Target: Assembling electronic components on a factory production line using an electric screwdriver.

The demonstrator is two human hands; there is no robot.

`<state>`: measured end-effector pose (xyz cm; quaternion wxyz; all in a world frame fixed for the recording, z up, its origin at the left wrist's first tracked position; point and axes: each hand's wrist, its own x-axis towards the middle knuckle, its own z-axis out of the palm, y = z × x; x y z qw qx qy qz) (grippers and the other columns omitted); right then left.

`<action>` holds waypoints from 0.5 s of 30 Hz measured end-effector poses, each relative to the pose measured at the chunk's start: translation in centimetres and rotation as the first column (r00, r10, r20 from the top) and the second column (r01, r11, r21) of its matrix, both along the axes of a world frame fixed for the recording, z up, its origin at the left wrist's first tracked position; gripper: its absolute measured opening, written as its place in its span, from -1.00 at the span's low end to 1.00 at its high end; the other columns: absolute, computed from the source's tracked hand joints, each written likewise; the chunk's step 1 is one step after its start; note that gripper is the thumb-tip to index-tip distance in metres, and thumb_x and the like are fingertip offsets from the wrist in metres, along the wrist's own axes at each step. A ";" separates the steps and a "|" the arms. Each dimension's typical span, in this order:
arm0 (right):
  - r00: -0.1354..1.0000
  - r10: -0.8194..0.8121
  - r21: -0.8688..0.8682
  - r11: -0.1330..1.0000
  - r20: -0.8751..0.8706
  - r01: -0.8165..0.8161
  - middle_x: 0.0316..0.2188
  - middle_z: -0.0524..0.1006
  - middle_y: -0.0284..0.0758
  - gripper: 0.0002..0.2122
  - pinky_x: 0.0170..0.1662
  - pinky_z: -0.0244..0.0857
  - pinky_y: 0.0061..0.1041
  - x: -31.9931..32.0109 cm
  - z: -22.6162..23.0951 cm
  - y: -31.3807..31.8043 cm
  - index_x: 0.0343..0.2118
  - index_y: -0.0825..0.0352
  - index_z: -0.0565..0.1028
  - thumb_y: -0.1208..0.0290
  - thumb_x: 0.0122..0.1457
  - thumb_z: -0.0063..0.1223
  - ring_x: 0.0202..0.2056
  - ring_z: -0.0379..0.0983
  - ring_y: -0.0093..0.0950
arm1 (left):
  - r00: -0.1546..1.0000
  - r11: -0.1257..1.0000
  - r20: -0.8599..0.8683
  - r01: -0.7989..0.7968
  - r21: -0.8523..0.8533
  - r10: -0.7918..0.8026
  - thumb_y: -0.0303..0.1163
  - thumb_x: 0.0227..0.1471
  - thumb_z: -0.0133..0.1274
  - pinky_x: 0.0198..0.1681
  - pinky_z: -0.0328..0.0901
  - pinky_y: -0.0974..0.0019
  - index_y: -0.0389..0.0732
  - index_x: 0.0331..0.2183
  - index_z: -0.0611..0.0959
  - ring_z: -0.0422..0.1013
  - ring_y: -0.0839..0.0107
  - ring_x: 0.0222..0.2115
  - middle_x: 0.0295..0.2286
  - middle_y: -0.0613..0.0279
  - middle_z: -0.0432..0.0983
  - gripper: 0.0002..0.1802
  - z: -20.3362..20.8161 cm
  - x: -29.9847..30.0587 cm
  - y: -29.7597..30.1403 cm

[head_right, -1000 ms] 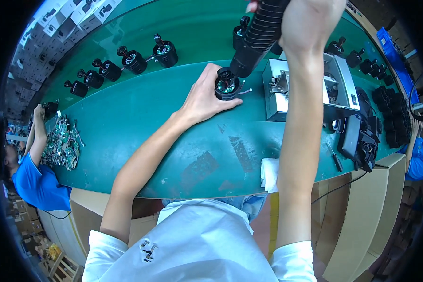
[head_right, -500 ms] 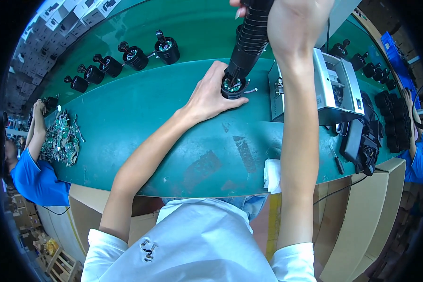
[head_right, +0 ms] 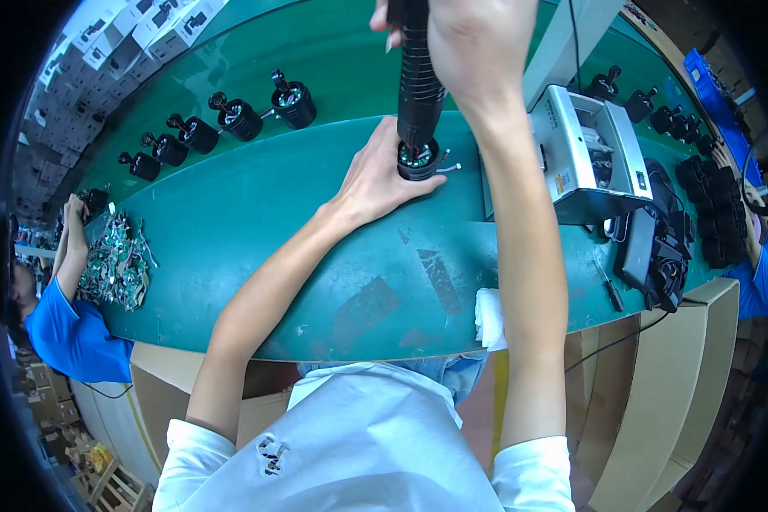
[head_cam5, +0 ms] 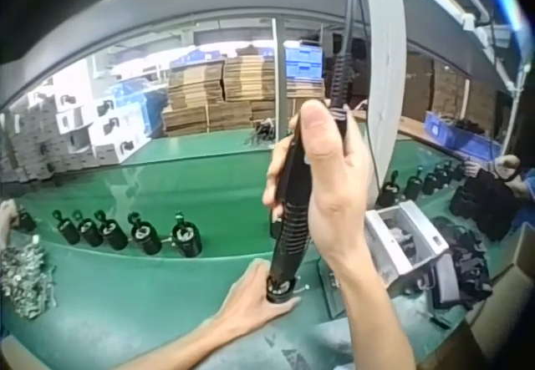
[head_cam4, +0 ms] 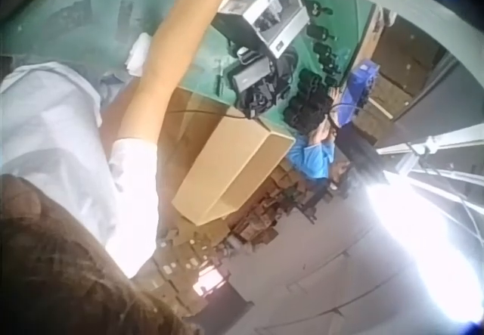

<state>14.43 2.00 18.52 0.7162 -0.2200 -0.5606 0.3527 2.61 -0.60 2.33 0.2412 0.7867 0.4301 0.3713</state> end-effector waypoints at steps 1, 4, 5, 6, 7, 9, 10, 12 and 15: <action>1.000 -0.018 0.008 1.000 0.000 0.018 -0.63 0.50 -0.36 -0.59 -0.74 0.21 -0.65 0.6 0.4 -0.2 -0.22 0.26 0.37 -0.09 0.42 -0.08 -0.76 0.39 -0.58 | 1.000 1.000 0.001 0.005 0.006 -0.005 -0.25 -0.11 0.44 -0.18 0.39 0.15 -0.26 -0.05 0.47 0.42 0.18 -0.28 -0.24 0.12 0.38 -0.35 0.4 0.7 0.0; 1.000 -0.002 0.025 1.000 -0.010 0.003 -0.64 0.50 -0.36 -0.60 -0.74 0.20 -0.65 0.4 1.0 -0.1 -0.23 0.26 0.37 -0.06 0.42 -0.06 -0.76 0.39 -0.58 | 0.999 0.999 -0.007 -0.040 -0.030 0.040 -0.27 -0.08 0.43 -0.15 0.40 0.13 -0.27 -0.05 0.47 0.43 0.16 -0.25 -0.21 0.10 0.39 -0.37 1.1 0.4 -0.7; 1.000 0.006 0.029 1.000 -0.013 -0.006 -0.64 0.50 -0.36 -0.61 -0.74 0.20 -0.64 0.2 1.3 -0.1 -0.23 0.26 0.37 -0.05 0.42 -0.06 -0.76 0.38 -0.58 | 0.998 0.997 -0.009 -0.062 -0.051 0.062 -0.28 -0.07 0.42 -0.14 0.40 0.12 -0.27 -0.04 0.46 0.44 0.15 -0.24 -0.19 0.08 0.40 -0.37 1.2 0.1 -0.9; 1.000 0.019 0.033 0.999 -0.017 -0.019 -0.64 0.50 -0.36 -0.61 -0.74 0.20 -0.64 -0.1 1.6 0.0 -0.23 0.26 0.37 -0.05 0.42 -0.05 -0.76 0.38 -0.58 | 0.996 0.993 -0.012 -0.089 -0.072 0.088 -0.29 -0.06 0.42 -0.13 0.40 0.11 -0.27 -0.04 0.46 0.44 0.14 -0.23 -0.17 0.07 0.41 -0.38 1.3 -0.4 -1.1; 0.999 -0.029 0.015 0.999 -0.041 0.030 -0.65 0.49 -0.36 -0.64 -0.74 0.20 -0.64 1.7 2.4 -0.5 -0.25 0.25 0.37 -0.02 0.42 -0.05 -0.75 0.38 -0.59 | 0.999 0.997 -0.005 -0.049 -0.064 0.049 -0.29 -0.06 0.42 -0.13 0.40 0.11 -0.27 -0.04 0.46 0.44 0.14 -0.23 -0.17 0.07 0.41 -0.38 1.8 0.7 -0.8; 0.996 -0.067 0.001 0.998 -0.066 0.067 -0.65 0.48 -0.37 -0.66 -0.73 0.20 -0.64 4.1 4.2 -1.8 -0.26 0.25 0.38 0.01 0.43 -0.05 -0.75 0.38 -0.60 | 0.988 0.983 -0.002 -0.156 0.099 0.157 -0.32 -0.03 0.39 -0.06 0.40 0.09 -0.28 0.00 0.46 0.45 0.09 -0.17 -0.11 0.02 0.41 -0.38 1.9 1.0 0.5; 0.983 -0.182 0.099 0.978 -0.006 0.181 -0.65 0.48 -0.37 -0.67 -0.73 0.20 -0.63 5.0 5.4 -3.0 -0.27 0.24 0.38 0.03 0.43 -0.04 -0.75 0.38 -0.59 | 0.973 0.957 0.004 -0.227 0.178 0.230 -0.34 -0.02 0.38 -0.03 0.40 0.08 -0.29 0.02 0.46 0.46 0.06 -0.13 -0.07 0.00 0.41 -0.38 1.6 0.4 1.3; 0.954 -0.297 0.205 0.937 0.035 0.284 -0.65 0.47 -0.38 -0.67 -0.73 0.20 -0.63 6.7 6.2 -3.5 -0.29 0.24 0.38 0.04 0.43 -0.04 -0.75 0.37 -0.58 | 0.953 0.919 0.012 -0.297 0.260 0.304 -0.36 0.00 0.36 0.00 0.40 0.07 -0.29 0.04 0.45 0.47 0.04 -0.10 -0.04 -0.02 0.41 -0.39 1.1 -0.8 2.6; 0.855 -0.510 0.097 0.860 0.093 0.502 -0.65 0.47 -0.38 -0.66 -0.73 0.21 -0.62 9.7 7.1 -2.7 -0.29 0.24 0.38 0.03 0.43 -0.04 -0.76 0.38 -0.57 | 0.920 0.916 0.081 -0.390 0.099 0.383 -0.41 0.02 0.33 0.10 0.37 0.05 -0.29 0.13 0.41 0.42 -0.04 0.02 0.08 -0.07 0.35 -0.32 1.3 -1.4 4.3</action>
